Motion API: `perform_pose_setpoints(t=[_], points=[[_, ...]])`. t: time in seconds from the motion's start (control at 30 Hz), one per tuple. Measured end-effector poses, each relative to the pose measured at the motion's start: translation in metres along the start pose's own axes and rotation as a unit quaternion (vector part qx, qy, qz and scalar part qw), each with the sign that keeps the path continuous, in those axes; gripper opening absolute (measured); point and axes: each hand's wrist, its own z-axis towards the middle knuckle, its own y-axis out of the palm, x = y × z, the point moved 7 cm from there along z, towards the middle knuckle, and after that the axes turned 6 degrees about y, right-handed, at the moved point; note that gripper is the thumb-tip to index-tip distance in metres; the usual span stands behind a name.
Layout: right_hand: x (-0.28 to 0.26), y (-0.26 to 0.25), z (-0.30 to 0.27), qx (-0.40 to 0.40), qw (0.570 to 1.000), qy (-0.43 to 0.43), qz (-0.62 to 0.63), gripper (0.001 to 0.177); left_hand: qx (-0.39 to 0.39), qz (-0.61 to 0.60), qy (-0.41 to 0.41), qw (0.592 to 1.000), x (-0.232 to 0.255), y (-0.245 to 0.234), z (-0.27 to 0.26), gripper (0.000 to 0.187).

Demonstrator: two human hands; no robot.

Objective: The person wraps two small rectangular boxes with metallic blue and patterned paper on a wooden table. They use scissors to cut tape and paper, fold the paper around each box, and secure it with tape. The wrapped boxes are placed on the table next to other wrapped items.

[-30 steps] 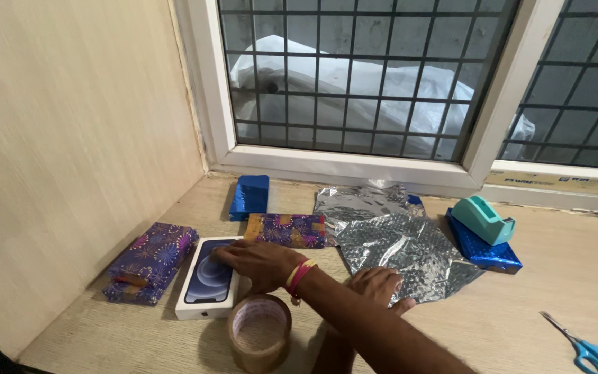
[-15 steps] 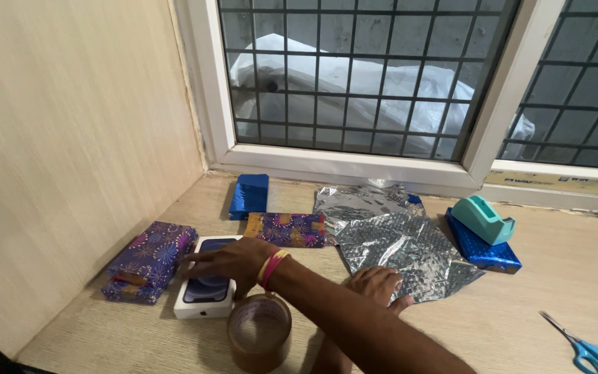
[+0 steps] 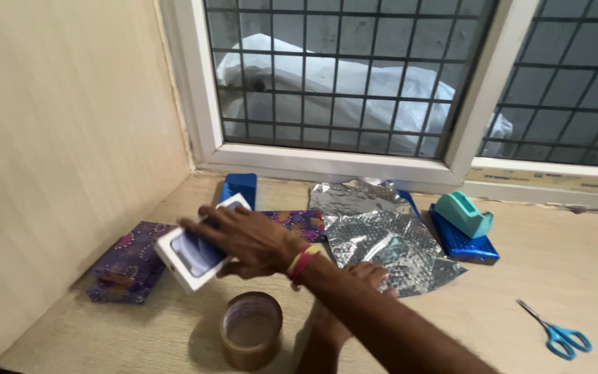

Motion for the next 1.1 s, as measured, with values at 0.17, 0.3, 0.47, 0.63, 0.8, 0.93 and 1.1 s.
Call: perform_pose_setpoints(t=[0.17,0.3,0.47,0.63,0.8,0.93,1.1], points=[[0.035,-0.052,-0.051,0.036,0.998,0.048,-0.022,0.114,-0.086,-0.005,-0.129,0.988,0.012,-0.026,0.003,0.058],[0.07,-0.075,-0.12,0.025,0.993,0.116,-0.022,0.113,-0.061,-0.104,-0.166,0.979,0.02,-0.039,0.002,0.042],[0.108,-0.088,-0.221,0.014,0.965,0.26,-0.028,0.111,0.018,-0.157,-0.073,0.985,0.011,-0.029,0.009,0.019],[0.122,-0.082,-0.3,0.008,0.917,0.399,0.018,0.109,-0.012,-0.212,-0.243,0.947,-0.034,-0.003,0.003,0.013],[0.108,-0.063,-0.323,-0.006,0.911,0.412,0.012,0.108,0.174,-0.137,-0.193,0.956,-0.033,-0.034,0.003,0.028],[0.107,-0.05,-0.321,-0.036,0.897,0.438,0.054,0.109,0.157,-0.088,-0.249,0.952,-0.034,-0.037,-0.001,0.034],[0.104,-0.042,-0.314,-0.038,0.912,0.407,0.038,0.101,0.159,-0.119,-0.252,0.947,-0.032,-0.037,-0.002,0.029]])
